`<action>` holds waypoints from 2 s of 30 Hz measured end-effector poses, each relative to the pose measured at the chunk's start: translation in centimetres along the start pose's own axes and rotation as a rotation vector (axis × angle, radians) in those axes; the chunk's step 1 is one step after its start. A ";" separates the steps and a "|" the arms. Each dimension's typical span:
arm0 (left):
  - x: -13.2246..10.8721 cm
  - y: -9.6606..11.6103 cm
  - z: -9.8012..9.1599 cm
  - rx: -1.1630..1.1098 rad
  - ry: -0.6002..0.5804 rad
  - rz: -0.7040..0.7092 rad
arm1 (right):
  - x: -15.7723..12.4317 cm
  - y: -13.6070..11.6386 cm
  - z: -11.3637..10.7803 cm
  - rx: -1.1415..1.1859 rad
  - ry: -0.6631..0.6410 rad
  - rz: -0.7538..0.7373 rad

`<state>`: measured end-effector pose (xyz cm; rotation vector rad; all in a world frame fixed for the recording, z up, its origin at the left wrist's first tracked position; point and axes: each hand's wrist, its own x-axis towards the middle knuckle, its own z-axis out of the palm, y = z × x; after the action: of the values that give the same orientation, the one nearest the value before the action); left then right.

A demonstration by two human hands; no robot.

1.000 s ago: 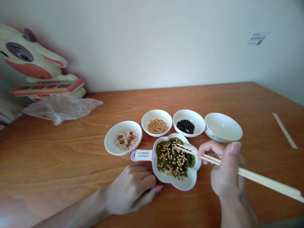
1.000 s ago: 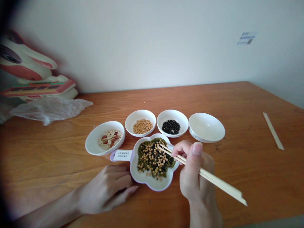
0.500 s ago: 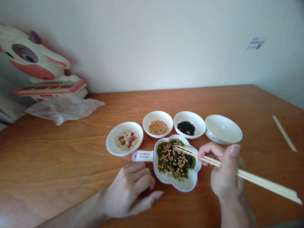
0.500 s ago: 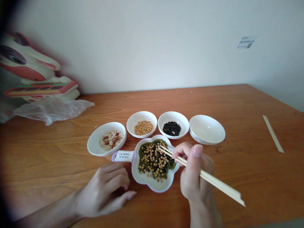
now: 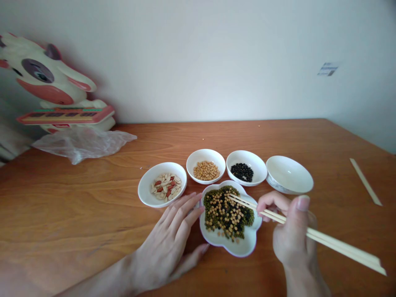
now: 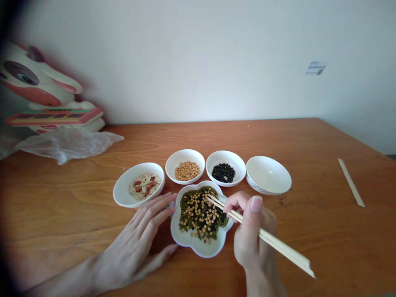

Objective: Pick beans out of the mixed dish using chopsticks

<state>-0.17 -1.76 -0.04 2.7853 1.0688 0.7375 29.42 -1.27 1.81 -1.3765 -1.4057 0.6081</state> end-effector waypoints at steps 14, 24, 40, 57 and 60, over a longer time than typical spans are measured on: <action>0.5 -0.5 -0.4 0.070 -0.021 0.005 | 0.1 -0.8 0.4 0.006 -0.017 -0.018; -0.3 -1.0 0.4 0.121 -0.044 0.023 | 0.3 -0.3 0.3 -0.020 -0.042 -0.016; -0.3 -0.8 -0.1 0.069 0.054 0.087 | 0.1 -0.6 0.5 -0.027 -0.033 -0.005; 0.4 -0.6 -0.7 -0.211 -0.031 0.037 | 0.2 -1.0 0.6 -0.029 -0.028 -0.017; 0.3 -0.7 -0.6 -0.180 -0.031 0.039 | 0.1 -1.1 0.6 -0.048 -0.023 -0.031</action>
<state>-0.68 -1.11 0.43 2.6630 0.8966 0.7512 28.45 -1.18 2.62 -1.3870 -1.4664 0.5745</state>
